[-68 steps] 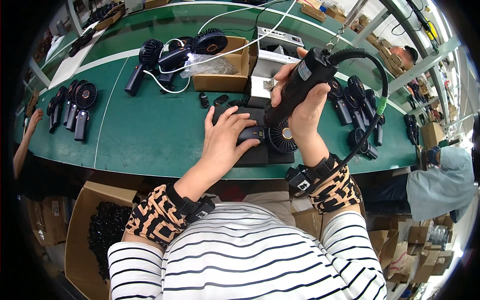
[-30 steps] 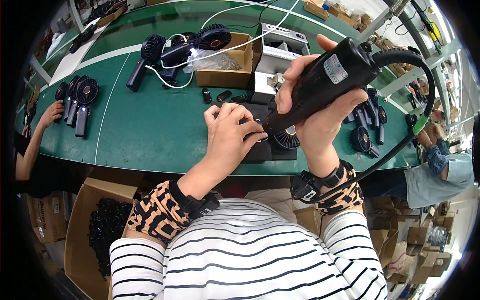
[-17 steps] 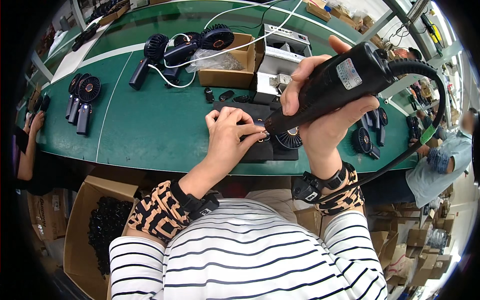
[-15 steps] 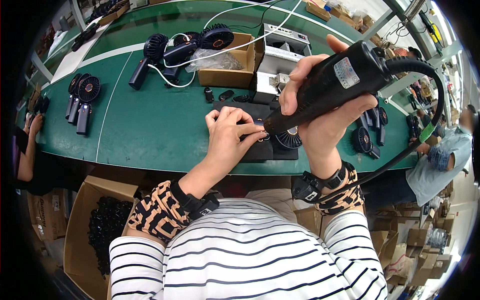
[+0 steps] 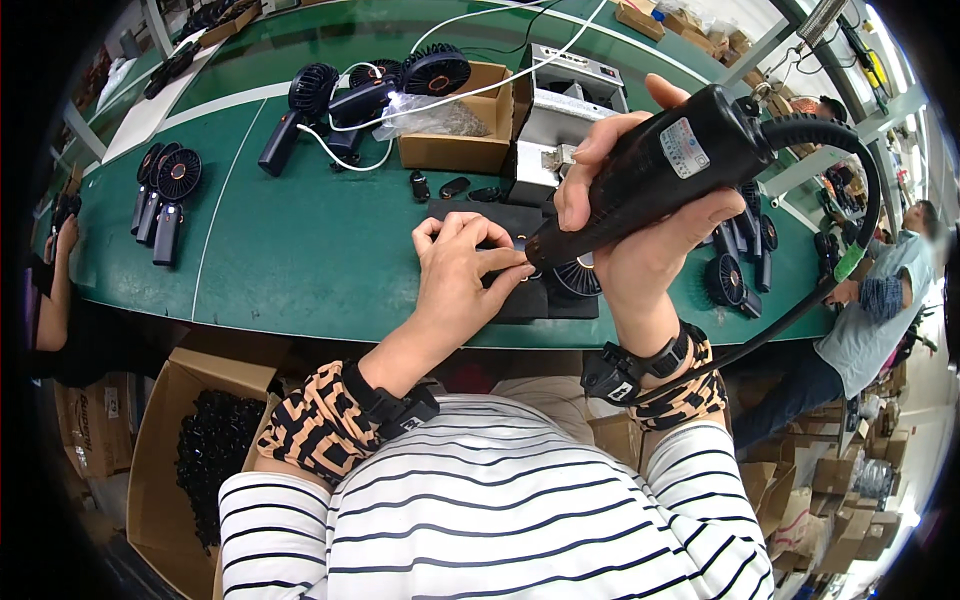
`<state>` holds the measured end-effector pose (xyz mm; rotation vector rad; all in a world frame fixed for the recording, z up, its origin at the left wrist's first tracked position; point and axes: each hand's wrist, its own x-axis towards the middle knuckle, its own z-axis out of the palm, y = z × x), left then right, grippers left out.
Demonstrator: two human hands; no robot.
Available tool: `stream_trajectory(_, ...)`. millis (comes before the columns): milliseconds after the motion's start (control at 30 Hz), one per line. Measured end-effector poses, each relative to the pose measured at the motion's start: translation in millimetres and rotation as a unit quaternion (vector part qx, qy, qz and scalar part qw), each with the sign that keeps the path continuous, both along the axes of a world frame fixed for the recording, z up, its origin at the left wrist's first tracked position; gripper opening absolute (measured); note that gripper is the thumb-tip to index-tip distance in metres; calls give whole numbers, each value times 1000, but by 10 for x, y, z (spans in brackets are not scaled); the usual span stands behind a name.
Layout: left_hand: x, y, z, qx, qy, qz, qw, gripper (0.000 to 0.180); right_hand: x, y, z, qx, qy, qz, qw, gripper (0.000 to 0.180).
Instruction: The person tests handheld portable fans on a green workbench. They pick up each fan, place it on a black mat, and use a handheld device to apply a probe to the fan's surface. After testing, the person places the fan into a cardboard box. The process is repeated for multiple units.
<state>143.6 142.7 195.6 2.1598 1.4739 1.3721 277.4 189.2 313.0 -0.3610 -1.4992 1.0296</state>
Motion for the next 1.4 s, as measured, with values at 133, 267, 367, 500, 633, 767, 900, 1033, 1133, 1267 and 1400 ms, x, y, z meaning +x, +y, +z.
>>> stream_trajectory(133, 18, -3, 33, 4, 9, 16, 1000, 32, 21, 22, -16, 1, -5, 2, 1000, 102)
stream_trajectory(267, -19, 40, -104, -4, 119, -2, 993, 53, 73, 145, 8, 33, 16, -47, 998, 99)
stream_trajectory(367, -14, 40, -93, -27, 119, -6, 993, 48, 87, 224, -46, 39, 8, -54, 998, 98)
stream_trajectory(500, -12, 48, -65, -38, 107, -15, 993, 45, 132, 243, -99, 26, -32, -54, 998, 99)
stream_trajectory(633, -5, 44, -37, -33, 90, -17, 995, 42, 121, 253, -138, 14, -33, -58, 998, 99)
stream_trajectory(767, -11, 47, -24, -44, 95, -22, 994, 43, 131, 292, -197, -18, -8, -51, 999, 99)
stream_trajectory(900, -12, 41, -27, -58, 96, -26, 993, 43, 161, 359, -271, -60, 24, -38, 997, 98)
stream_trajectory(1033, 0, 46, 2, -52, 95, -32, 994, 44, 182, 325, -295, -57, 26, -17, 998, 97)
stream_trajectory(1133, -1, 37, 10, -52, 98, -32, 993, 45, 216, 264, -349, -49, 19, 15, 998, 96)
stream_trajectory(1267, 4, 49, -12, -50, 97, -27, 994, 48, 237, 177, -463, -33, 39, 54, 997, 95)
stream_trajectory(1400, 0, 47, -23, -40, 101, -27, 994, 48, 236, 209, -437, -43, 57, 32, 997, 95)
